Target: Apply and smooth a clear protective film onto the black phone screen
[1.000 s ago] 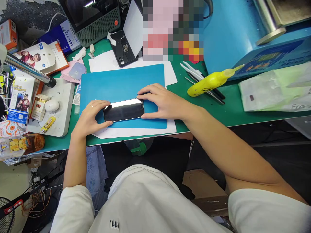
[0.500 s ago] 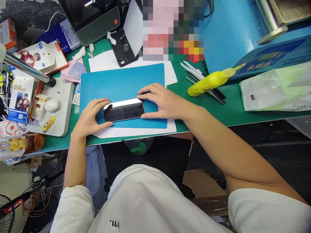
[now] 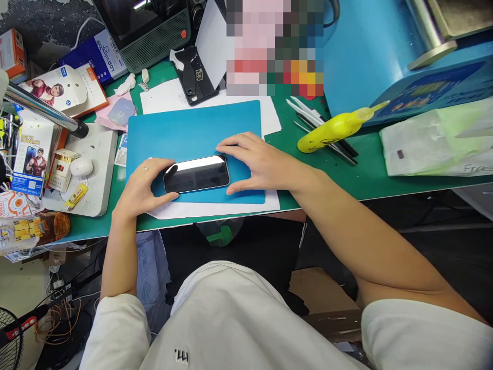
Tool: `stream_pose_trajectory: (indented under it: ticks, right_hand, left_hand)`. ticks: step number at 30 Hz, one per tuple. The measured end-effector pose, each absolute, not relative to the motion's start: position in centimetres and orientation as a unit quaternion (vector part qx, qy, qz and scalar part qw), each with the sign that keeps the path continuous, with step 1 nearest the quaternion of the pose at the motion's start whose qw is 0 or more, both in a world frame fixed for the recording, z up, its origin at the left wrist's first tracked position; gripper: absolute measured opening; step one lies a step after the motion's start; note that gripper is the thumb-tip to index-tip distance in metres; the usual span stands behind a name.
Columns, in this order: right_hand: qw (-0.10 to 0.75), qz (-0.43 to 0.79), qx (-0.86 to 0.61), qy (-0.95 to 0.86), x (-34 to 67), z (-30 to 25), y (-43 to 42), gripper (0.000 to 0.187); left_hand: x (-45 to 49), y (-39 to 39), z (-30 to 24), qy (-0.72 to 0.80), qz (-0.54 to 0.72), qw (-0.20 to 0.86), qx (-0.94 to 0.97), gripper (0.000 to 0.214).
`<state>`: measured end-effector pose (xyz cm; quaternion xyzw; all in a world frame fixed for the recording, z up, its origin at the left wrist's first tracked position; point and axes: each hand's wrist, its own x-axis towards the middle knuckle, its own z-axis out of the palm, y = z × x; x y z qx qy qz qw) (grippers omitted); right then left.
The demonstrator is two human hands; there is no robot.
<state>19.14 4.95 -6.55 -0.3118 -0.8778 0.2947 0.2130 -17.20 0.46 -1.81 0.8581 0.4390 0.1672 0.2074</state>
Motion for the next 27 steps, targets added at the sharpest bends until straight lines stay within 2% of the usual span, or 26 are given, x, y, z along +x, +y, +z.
stream_pose_trajectory:
  ticks: [11, 19, 27]
  right_hand:
    - [0.216, 0.307, -0.305, -0.875, 19.4, -6.9, 5.5, 0.107]
    - [0.226, 0.325, -0.302, -0.867, 19.5, -6.9, 5.8, 0.111]
    - [0.241, 0.324, -0.299, -0.865, 19.3, -6.9, 5.7, 0.112]
  left_hand:
    - [-17.2, 0.5, -1.8, 0.44, 0.169, 0.194, 0.861, 0.06]
    - [-18.7, -2.0, -0.1, 0.561, 0.213, 0.022, 0.8, 0.031]
    - [-19.0, -3.3, -2.3, 0.614, 0.18, 0.018, 0.768, 0.029]
